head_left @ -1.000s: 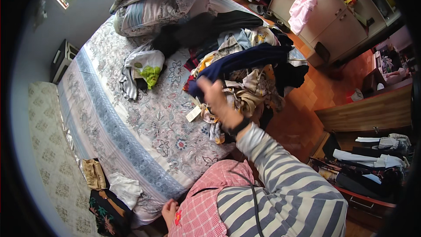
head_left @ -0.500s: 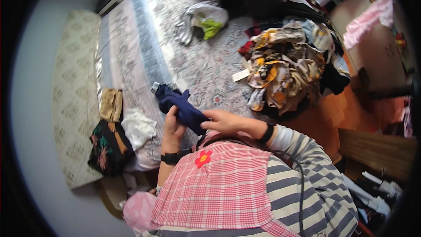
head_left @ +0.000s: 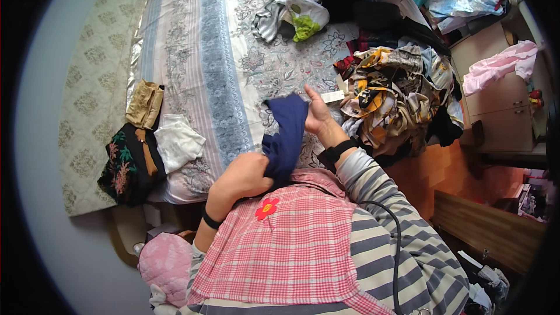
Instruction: The person folds a floral dress, a pair of navy pants, a patterned shirt, a beige top, and a brown dress by hand on a bed.
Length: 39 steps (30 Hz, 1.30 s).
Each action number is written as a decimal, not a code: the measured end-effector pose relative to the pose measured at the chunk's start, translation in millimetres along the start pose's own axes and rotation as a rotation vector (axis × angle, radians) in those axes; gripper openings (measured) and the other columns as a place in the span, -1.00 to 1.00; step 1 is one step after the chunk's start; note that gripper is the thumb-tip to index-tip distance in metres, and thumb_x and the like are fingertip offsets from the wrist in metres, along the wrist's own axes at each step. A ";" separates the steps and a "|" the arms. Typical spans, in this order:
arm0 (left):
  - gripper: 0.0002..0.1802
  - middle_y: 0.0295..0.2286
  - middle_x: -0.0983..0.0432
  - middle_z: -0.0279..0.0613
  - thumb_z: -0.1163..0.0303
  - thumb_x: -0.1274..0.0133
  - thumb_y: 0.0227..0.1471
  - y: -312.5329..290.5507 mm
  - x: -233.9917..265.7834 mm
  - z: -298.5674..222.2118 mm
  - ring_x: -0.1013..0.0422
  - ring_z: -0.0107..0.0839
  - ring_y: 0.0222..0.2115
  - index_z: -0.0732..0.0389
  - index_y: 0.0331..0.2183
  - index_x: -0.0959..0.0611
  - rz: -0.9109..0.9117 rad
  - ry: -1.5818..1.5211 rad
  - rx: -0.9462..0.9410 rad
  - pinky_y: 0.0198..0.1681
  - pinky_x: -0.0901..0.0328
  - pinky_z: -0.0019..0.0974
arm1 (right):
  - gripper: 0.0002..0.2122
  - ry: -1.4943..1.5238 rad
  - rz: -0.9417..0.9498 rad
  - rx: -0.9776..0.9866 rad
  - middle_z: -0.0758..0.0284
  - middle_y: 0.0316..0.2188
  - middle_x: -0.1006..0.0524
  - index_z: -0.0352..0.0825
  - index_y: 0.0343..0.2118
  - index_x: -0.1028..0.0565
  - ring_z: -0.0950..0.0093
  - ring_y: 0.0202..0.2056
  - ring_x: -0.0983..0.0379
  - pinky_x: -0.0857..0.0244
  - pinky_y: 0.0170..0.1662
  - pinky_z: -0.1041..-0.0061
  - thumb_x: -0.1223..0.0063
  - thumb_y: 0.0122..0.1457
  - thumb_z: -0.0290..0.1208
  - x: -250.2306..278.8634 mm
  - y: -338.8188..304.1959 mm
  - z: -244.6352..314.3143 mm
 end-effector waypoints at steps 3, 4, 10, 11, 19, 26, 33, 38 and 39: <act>-0.76 -0.52 -0.47 0.25 0.43 -0.03 -0.39 -20.3 2.6 27.1 -0.43 0.17 -0.40 0.42 -0.57 -0.54 -0.166 0.122 0.232 -0.30 -0.34 -0.05 | -0.36 0.014 -0.072 0.234 -0.05 0.01 -0.37 -0.63 0.01 -0.28 0.09 0.06 -0.31 -0.08 0.20 0.15 0.21 0.23 0.02 -15.0 -5.6 28.9; -0.74 -0.50 -0.48 0.25 0.43 -0.03 -0.38 -24.6 -1.0 44.8 -0.43 0.16 -0.39 0.43 -0.54 -0.55 -0.183 0.098 0.276 -0.30 -0.34 -0.06 | -0.40 -0.013 -0.020 0.282 -0.01 0.01 -0.39 -0.60 0.01 -0.30 0.12 0.06 -0.32 -0.09 0.20 0.16 0.21 0.24 -0.01 -20.1 -8.8 36.5; -0.62 -0.27 -0.47 0.26 0.45 0.00 -0.34 -37.9 -37.9 132.4 -0.40 0.14 -0.23 0.37 -0.33 -0.59 -0.325 0.026 0.501 -0.10 -0.30 -0.07 | -0.62 -0.208 0.019 0.457 0.21 -0.06 -0.48 -0.42 -0.04 -0.42 0.32 -0.03 -0.41 -0.16 0.17 0.33 0.15 0.25 -0.20 -59.9 -29.0 28.8; -0.54 -0.17 -0.44 0.25 0.47 0.02 -0.32 -38.5 -40.8 138.7 -0.38 0.12 -0.15 0.35 -0.23 -0.57 -0.408 0.206 0.490 -0.04 -0.27 -0.07 | -0.64 -0.275 0.030 0.447 0.22 -0.08 -0.49 -0.42 -0.05 -0.42 0.33 -0.04 -0.42 -0.17 0.16 0.35 0.15 0.26 -0.23 -64.2 -30.6 18.6; -0.08 0.07 -0.25 0.03 0.25 -0.18 -0.05 20.0 38.2 61.6 -0.25 -0.33 0.05 0.33 0.22 -0.08 -0.690 -0.836 -0.161 0.08 -0.16 -0.36 | -0.65 -1.228 0.223 0.405 0.40 -0.12 -0.48 -0.39 -0.03 -0.42 0.59 -0.10 -0.39 -0.28 -0.03 0.57 -0.12 0.09 -0.54 -107.7 -65.9 -71.1; -0.33 -0.27 -0.55 -0.18 0.63 -0.03 -0.11 11.8 34.8 47.1 -0.47 -0.51 -0.27 0.32 0.11 -0.33 -0.510 -1.410 -0.320 -0.11 -0.32 -0.48 | -0.52 -1.334 0.225 0.265 0.36 -0.11 -0.46 -0.40 0.04 -0.35 0.56 -0.08 -0.35 -0.23 0.02 0.54 -0.21 0.03 -0.46 -111.5 -85.8 -72.7; -0.68 -0.30 -0.51 -0.25 0.78 0.03 -0.21 -14.6 44.1 37.8 -0.43 -0.51 -0.28 0.25 -0.35 -0.60 -0.605 -1.260 -0.506 -0.18 -0.32 -0.48 | -0.66 -0.868 0.039 0.321 0.38 -0.14 -0.48 -0.38 0.01 -0.37 0.60 -0.09 -0.37 -0.21 0.00 0.58 0.02 0.21 -0.36 -95.8 -98.5 -51.4; -0.76 -0.31 -0.49 -0.23 0.78 0.05 -0.20 -29.2 47.0 40.8 -0.38 -0.52 -0.28 0.25 -0.50 -0.59 -0.576 -0.951 -0.499 -0.20 -0.27 -0.47 | -0.46 -1.133 0.059 0.736 0.38 -0.14 -0.45 -0.28 0.22 -0.15 0.66 -0.13 -0.34 -0.22 -0.01 0.65 0.00 0.16 -0.59 -120.0 -109.1 -49.3; -0.75 -0.30 -0.50 -0.22 0.79 0.08 -0.22 -32.3 47.5 42.3 -0.38 -0.52 -0.28 0.26 -0.51 -0.59 -0.602 -0.871 -0.478 -0.20 -0.28 -0.46 | -0.51 -1.153 0.114 0.629 0.38 -0.17 -0.46 -0.28 0.18 -0.22 0.64 -0.15 -0.35 -0.23 -0.04 0.65 0.02 0.16 -0.60 -120.4 -112.5 -47.9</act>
Point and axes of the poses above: each hand's wrist, its own y-axis towards the middle knuckle, its own x-axis out of the back of the hand, z = x × y, the point moved 3 cm from there along y, towards the middle knuckle
